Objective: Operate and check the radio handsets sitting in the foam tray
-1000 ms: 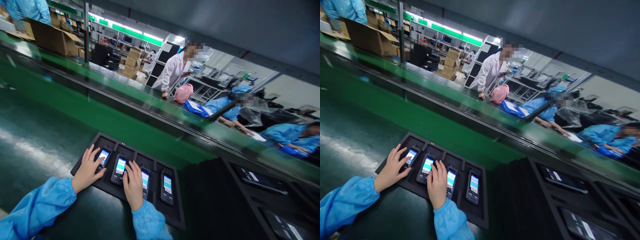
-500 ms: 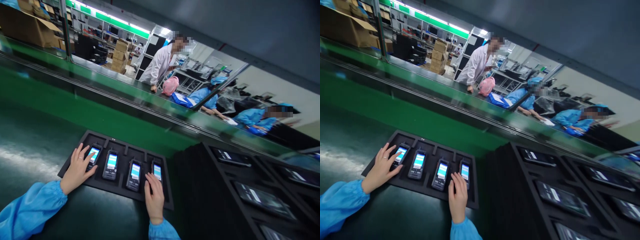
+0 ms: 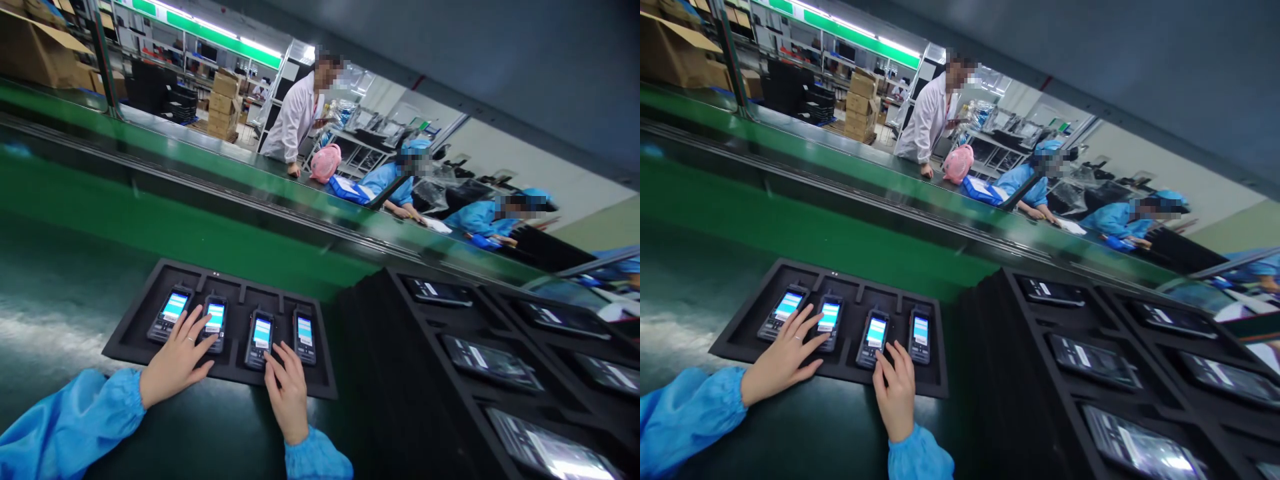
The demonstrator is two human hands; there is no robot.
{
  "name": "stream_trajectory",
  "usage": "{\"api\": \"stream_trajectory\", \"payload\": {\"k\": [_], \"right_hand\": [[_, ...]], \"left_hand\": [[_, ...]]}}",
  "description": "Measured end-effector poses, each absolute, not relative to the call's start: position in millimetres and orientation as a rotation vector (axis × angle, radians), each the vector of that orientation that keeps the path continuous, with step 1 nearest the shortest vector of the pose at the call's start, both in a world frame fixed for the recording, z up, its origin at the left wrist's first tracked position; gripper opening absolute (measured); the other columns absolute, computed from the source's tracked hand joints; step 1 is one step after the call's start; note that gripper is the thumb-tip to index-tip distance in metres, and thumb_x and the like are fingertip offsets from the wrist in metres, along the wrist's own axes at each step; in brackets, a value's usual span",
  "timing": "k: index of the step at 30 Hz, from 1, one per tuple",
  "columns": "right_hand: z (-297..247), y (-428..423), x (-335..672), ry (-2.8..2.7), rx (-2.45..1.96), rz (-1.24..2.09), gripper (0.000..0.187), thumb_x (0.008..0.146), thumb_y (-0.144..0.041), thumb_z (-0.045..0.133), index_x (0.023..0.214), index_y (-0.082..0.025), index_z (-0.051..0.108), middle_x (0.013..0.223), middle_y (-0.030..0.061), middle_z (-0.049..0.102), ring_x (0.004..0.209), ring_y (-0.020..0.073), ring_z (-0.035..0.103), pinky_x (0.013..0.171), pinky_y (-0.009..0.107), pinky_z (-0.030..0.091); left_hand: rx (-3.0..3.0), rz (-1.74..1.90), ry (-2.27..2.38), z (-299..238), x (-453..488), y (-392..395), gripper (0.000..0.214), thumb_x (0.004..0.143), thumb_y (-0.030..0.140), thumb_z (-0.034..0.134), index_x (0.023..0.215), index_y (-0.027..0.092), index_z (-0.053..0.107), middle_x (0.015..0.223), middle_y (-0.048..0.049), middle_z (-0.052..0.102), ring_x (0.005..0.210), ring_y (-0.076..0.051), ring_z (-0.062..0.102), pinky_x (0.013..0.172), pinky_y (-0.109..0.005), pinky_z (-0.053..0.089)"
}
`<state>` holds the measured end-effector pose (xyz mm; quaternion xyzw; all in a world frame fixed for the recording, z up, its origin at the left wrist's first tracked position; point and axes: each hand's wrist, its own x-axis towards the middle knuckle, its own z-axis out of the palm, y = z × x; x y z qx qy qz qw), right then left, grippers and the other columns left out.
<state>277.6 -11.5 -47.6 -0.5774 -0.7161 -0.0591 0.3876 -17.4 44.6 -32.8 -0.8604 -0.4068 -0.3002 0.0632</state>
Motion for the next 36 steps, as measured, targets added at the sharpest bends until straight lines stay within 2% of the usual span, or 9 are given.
{"api": "stream_trajectory", "payload": {"k": [4, 9, 13, 25, 34, 36], "right_hand": [[-46.9, -12.5, 277.4, -1.824, -1.476, -0.148, 0.03, 0.109, -0.024, 0.057, 0.115, -0.028, 0.087, 0.121, 0.0112, 0.086, 0.125, 0.0316, 0.078, 0.095, 0.052, 0.072], [-43.2, -11.1, 276.7, -1.818, -1.497, -0.137, 0.033, 0.11, -0.028, 0.055, 0.111, -0.029, 0.088, 0.12, 0.0118, 0.086, 0.123, 0.0317, 0.079, 0.095, 0.053, 0.072], [-41.6, -10.4, 277.8, -1.824, -1.497, -0.134, 0.035, 0.112, -0.03, 0.053, 0.109, -0.028, 0.088, 0.118, 0.0118, 0.087, 0.121, 0.0311, 0.079, 0.094, 0.051, 0.072], [-45.4, -9.4, 280.9, -1.817, -1.479, -0.121, 0.033, 0.112, -0.031, 0.055, 0.11, -0.027, 0.087, 0.12, 0.013, 0.086, 0.12, 0.0325, 0.08, 0.093, 0.053, 0.071], [-46.9, -12.0, 279.4, -1.8, -1.492, -0.086, 0.036, 0.113, -0.034, 0.054, 0.108, -0.027, 0.088, 0.119, 0.0117, 0.087, 0.121, 0.0303, 0.08, 0.095, 0.049, 0.071], [-43.7, -11.5, 279.5, -1.789, -1.51, -0.065, 0.034, 0.113, -0.034, 0.053, 0.118, -0.027, 0.086, 0.124, 0.0112, 0.086, 0.122, 0.0291, 0.08, 0.097, 0.047, 0.071]], "left_hand": [[-2.58, -0.915, -1.251, -33.6, -9.8, 44.4, 0.038, 0.089, 0.029, 0.076, 0.127, 0.026, 0.079, 0.148, -0.0171, 0.069, 0.152, -0.044, 0.054, 0.125, -0.065, 0.047], [-2.506, -0.845, -1.208, -30.5, -3.3, 39.4, 0.037, 0.09, 0.026, 0.072, 0.126, 0.02, 0.079, 0.123, -0.0169, 0.076, 0.132, -0.04, 0.066, 0.113, -0.057, 0.059], [-2.458, -0.853, -1.21, -29.7, 3.9, 35.9, 0.037, 0.09, 0.025, 0.069, 0.125, 0.019, 0.078, 0.117, -0.0164, 0.075, 0.124, -0.037, 0.067, 0.109, -0.055, 0.06], [-2.428, -0.864, -1.205, -26.0, 5.5, 36.2, 0.038, 0.087, 0.024, 0.068, 0.124, 0.017, 0.076, 0.114, -0.0154, 0.073, 0.117, -0.035, 0.065, 0.105, -0.053, 0.06], [-2.449, -0.927, -1.231, -25.3, 5.4, 34.3, 0.037, 0.087, 0.024, 0.069, 0.123, 0.018, 0.074, 0.115, -0.0143, 0.071, 0.118, -0.035, 0.064, 0.105, -0.052, 0.06], [-2.469, -0.923, -1.266, -22.1, 4.4, 37.3, 0.037, 0.087, 0.024, 0.07, 0.124, 0.019, 0.073, 0.116, -0.0144, 0.07, 0.118, -0.035, 0.064, 0.103, -0.053, 0.061]]}}
